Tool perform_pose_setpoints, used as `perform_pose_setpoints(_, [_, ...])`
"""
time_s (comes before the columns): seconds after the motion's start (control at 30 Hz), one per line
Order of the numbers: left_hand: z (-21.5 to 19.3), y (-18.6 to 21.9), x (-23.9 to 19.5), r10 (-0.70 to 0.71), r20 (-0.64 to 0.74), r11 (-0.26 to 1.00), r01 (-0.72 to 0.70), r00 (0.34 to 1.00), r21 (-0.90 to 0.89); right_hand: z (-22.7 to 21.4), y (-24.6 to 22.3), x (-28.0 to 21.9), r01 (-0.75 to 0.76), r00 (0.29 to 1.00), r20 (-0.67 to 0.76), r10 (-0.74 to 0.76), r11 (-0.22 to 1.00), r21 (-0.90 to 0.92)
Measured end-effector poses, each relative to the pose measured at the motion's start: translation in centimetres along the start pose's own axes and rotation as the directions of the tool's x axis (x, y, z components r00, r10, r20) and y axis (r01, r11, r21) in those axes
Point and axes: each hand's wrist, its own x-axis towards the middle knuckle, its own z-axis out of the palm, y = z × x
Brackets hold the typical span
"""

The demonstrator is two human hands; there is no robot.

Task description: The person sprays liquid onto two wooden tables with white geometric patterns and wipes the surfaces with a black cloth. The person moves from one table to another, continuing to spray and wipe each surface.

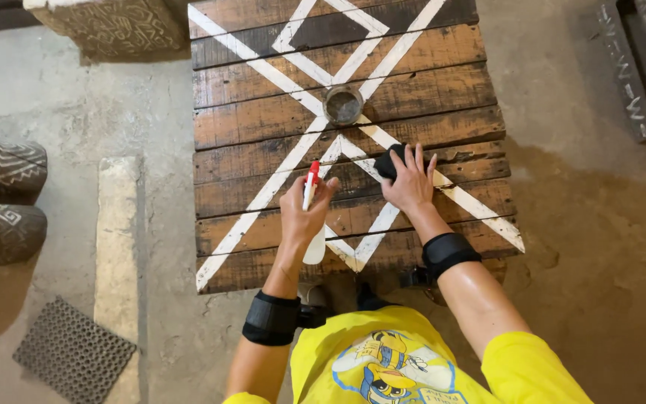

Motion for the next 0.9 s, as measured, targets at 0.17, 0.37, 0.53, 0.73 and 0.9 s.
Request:
perform_pose_setpoints(0.17, [-0.1,-0.8,-0.7,0.030,-0.080,0.999,-0.028,0.996,0.027,0.8,-2.1,-1.1,-0.011,0.995,-0.102,0.021,0.995,0.094])
perform_pose_setpoints(0.37, [-2.3,-1.1,-2.5,-0.030,-0.152,0.998,0.039,0.988,0.057,4.3,-4.1,-0.9,0.039,0.976,-0.217,-0.012,0.991,0.124])
perform_pose_setpoints(0.53, [-4.1,-2.2,-3.2,0.080,-0.195,0.997,-0.077,0.978,0.024,6.9,-7.9,0.1,0.171,0.964,-0.207,-0.165,0.985,0.013])
perform_pose_setpoints(0.73, [-6.4,-1.8,-4.5,0.041,-0.142,0.999,-0.035,0.989,0.040,8.2,-13.7,-0.3,0.274,0.962,-0.029,-0.273,0.961,0.033])
perform_pose_setpoints(0.9, [-7.8,-2.6,-5.7,0.056,-0.072,0.998,-0.056,0.996,0.007,4.3,-18.4,-5.6,0.456,0.883,0.048,-0.466,0.879,0.143])
